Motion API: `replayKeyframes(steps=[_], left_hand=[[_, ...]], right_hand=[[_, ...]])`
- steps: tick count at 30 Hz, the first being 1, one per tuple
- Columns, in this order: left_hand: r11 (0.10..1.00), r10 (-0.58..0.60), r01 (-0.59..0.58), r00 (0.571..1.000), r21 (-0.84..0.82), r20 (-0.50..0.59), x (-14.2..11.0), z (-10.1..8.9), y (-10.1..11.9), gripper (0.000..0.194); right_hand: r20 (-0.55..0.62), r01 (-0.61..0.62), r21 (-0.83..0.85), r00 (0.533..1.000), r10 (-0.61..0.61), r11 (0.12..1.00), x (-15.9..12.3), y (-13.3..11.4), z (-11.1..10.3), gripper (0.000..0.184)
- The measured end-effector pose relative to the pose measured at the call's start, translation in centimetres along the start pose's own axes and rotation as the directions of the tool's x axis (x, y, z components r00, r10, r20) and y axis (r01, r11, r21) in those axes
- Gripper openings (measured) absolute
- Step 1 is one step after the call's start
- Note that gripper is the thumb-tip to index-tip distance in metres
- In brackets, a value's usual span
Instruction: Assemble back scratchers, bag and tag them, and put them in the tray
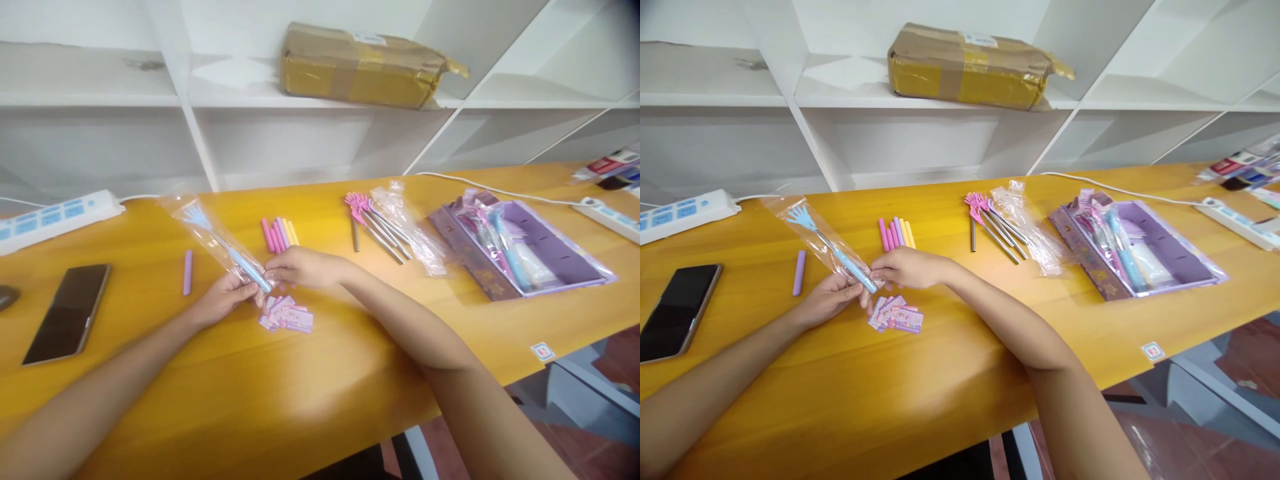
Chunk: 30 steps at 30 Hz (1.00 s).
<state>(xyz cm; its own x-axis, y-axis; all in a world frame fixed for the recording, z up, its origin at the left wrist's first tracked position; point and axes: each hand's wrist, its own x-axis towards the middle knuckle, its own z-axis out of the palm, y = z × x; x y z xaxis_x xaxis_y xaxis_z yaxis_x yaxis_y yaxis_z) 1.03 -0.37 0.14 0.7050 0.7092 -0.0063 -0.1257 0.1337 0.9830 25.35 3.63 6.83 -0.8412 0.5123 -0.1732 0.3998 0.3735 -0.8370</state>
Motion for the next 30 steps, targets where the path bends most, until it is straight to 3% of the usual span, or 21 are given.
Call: replayKeyframes(steps=[3, 8, 13, 16, 18, 20, 22, 24, 26, 28, 30], left_hand=[[0.999, -0.044, 0.043, 0.998, 0.02, 0.035, -0.6, 0.5, 0.3, 0.023], [0.991, -0.099, 0.075, 0.97, 0.112, 0.221, -1.8, 2.0, 0.4, 0.025], [0.96, -0.066, -0.025, 0.947, 0.279, 0.314, -2.3, 2.2, 0.7, 0.035], [0.942, -0.033, -0.052, 0.969, 0.331, 0.243, -2.2, 1.3, 0.9, 0.057], [0.955, 0.073, -0.072, 0.997, 0.288, 0.007, -1.9, 0.5, 0.8, 0.047], [0.973, 0.147, -0.112, 0.975, 0.2, -0.17, -1.5, 0.0, 0.5, 0.027], [0.974, 0.204, -0.172, 0.948, 0.147, -0.245, -1.1, -0.2, 0.1, 0.028], [0.973, 0.201, -0.156, 0.936, 0.173, -0.288, -0.7, -0.1, -0.3, 0.032], [0.967, 0.173, -0.102, 0.935, 0.232, -0.309, -0.6, 0.2, -0.6, 0.026], [0.961, 0.155, -0.069, 0.937, 0.268, -0.314, -0.6, 0.3, -0.7, 0.021], [0.961, 0.154, -0.067, 0.936, 0.269, -0.317, -0.7, 0.2, -0.8, 0.024]], right_hand=[[-0.04, -0.037, 0.101, 0.998, 0.041, 0.994, -0.4, -0.2, 0.7, 0.036], [-0.32, 0.083, 0.412, 0.945, 0.059, 0.908, -0.7, -0.4, 5.0, 0.046], [-0.327, 0.115, 0.692, 0.93, 0.167, 0.713, -2.1, -0.2, 9.9, 0.052], [-0.267, 0.043, 0.771, 0.928, 0.261, 0.635, -3.3, -0.1, 12.1, 0.061], [-0.16, -0.041, 0.755, 0.956, 0.245, 0.655, -4.2, -0.4, 13.1, 0.061], [-0.051, -0.112, 0.695, 0.978, 0.204, 0.711, -4.9, -0.9, 13.8, 0.056], [0.045, -0.171, 0.612, 0.982, 0.181, 0.773, -5.5, -1.5, 14.0, 0.049], [0.099, -0.191, 0.497, 0.982, 0.164, 0.846, -5.9, -1.9, 13.9, 0.042], [0.043, -0.132, 0.342, 0.991, 0.124, 0.931, -6.2, -1.9, 13.2, 0.039], [-0.136, -0.046, 0.156, 0.988, 0.068, 0.987, -6.6, -1.4, 12.1, 0.039], [-0.344, -0.047, -0.039, 0.939, 0.031, 0.998, -7.0, -0.7, 10.7, 0.039]])
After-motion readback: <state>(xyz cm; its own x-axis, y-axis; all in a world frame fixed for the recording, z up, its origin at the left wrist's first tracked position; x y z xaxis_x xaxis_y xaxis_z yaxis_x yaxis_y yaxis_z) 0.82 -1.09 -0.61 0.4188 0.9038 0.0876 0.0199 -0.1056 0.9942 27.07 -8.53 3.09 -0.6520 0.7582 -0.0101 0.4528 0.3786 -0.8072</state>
